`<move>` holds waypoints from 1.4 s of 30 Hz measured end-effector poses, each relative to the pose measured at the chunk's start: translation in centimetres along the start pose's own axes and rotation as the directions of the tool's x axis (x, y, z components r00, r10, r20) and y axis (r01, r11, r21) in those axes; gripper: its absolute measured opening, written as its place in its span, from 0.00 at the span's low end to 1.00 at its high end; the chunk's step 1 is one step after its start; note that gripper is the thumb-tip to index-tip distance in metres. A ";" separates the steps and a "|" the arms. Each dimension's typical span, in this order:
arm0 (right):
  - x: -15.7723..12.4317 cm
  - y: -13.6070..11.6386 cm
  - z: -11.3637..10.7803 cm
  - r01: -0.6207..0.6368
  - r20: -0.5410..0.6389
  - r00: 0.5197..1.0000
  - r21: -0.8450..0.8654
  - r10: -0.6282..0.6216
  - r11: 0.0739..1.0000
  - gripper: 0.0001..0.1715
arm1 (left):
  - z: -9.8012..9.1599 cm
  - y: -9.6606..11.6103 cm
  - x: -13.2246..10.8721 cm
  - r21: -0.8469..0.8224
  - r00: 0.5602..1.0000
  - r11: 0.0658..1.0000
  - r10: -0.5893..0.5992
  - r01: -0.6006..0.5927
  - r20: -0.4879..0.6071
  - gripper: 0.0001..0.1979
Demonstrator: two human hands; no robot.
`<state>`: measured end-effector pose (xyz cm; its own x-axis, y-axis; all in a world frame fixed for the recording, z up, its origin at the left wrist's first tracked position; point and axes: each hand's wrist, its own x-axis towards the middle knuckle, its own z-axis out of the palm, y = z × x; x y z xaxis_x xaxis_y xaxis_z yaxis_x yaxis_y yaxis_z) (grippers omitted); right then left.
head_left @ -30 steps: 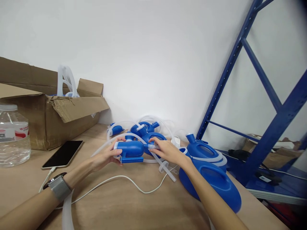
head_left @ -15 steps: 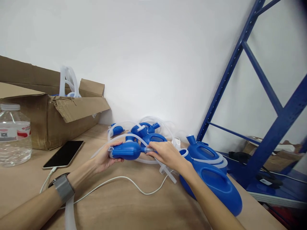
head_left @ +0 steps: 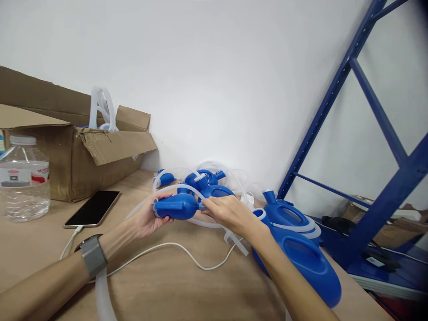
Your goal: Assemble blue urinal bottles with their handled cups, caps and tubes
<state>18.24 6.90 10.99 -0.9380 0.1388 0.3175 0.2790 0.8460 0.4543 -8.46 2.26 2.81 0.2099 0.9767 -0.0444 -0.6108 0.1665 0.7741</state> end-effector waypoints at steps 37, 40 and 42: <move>0.0 1.9 1.8 -0.497 0.295 0.863 0.641 0.409 0.585 0.27 | 2.6 -0.2 -0.6 0.262 0.913 0.951 0.248 -0.166 -0.323 0.19; 0.0 2.6 2.7 -0.493 0.357 0.864 0.740 0.354 0.458 0.24 | 2.8 -0.2 -0.7 0.280 0.915 0.942 0.268 -0.184 -0.301 0.19; 0.0 2.7 3.3 -0.488 0.361 0.865 0.767 0.347 0.417 0.22 | 2.9 -0.2 -0.8 0.289 0.915 0.938 0.277 -0.191 -0.293 0.19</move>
<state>18.30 10.86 9.46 -0.7892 0.5998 0.1316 0.4162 0.6801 -0.6035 -6.32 1.07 4.48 -0.2007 0.9796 -0.0114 -0.3925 -0.0698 0.9171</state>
